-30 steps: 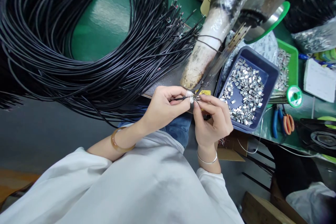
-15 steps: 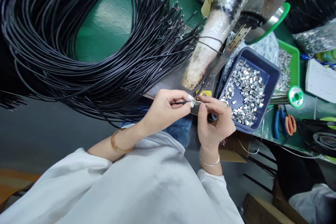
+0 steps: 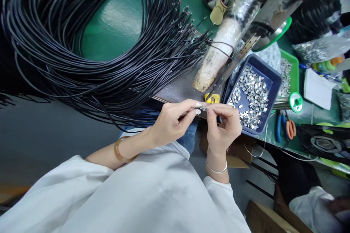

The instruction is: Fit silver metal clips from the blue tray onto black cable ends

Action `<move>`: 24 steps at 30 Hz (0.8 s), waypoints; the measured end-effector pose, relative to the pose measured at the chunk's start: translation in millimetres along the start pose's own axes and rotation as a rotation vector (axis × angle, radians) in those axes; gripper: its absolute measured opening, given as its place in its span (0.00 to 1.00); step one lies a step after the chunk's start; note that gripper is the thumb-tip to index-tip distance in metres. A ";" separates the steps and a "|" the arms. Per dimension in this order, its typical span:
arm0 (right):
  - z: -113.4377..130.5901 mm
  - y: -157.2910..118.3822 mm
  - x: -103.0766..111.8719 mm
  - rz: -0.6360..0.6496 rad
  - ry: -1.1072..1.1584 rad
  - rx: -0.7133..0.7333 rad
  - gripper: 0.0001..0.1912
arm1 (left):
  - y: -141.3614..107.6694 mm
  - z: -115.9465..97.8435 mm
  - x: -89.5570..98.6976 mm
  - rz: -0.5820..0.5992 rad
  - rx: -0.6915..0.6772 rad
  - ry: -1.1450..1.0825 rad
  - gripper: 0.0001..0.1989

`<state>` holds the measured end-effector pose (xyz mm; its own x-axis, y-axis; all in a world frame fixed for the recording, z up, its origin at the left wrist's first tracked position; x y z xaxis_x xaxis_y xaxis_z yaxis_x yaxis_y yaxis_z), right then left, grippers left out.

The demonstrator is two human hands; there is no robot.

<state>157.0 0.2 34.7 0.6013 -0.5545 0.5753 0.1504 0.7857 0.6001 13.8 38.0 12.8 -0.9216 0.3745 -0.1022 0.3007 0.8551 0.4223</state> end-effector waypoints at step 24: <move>-3.0 -1.6 -3.8 -0.006 -0.033 -0.003 0.07 | 5.8 -2.9 0.8 -0.089 -0.117 0.077 0.05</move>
<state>156.8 1.8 29.9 0.5744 -0.5679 0.5895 0.1564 0.7830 0.6020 14.2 42.2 17.9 -0.9608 0.2663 -0.0766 0.1900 0.8343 0.5175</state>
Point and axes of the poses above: each hand's wrist, its own y-axis towards the middle knuckle, its own x-axis out of the back of the hand, z = x × y, the point moved 7 cm from there along y, towards the middle knuckle, and after that the axes turned 15 degrees about -y, right-handed, at the moved point
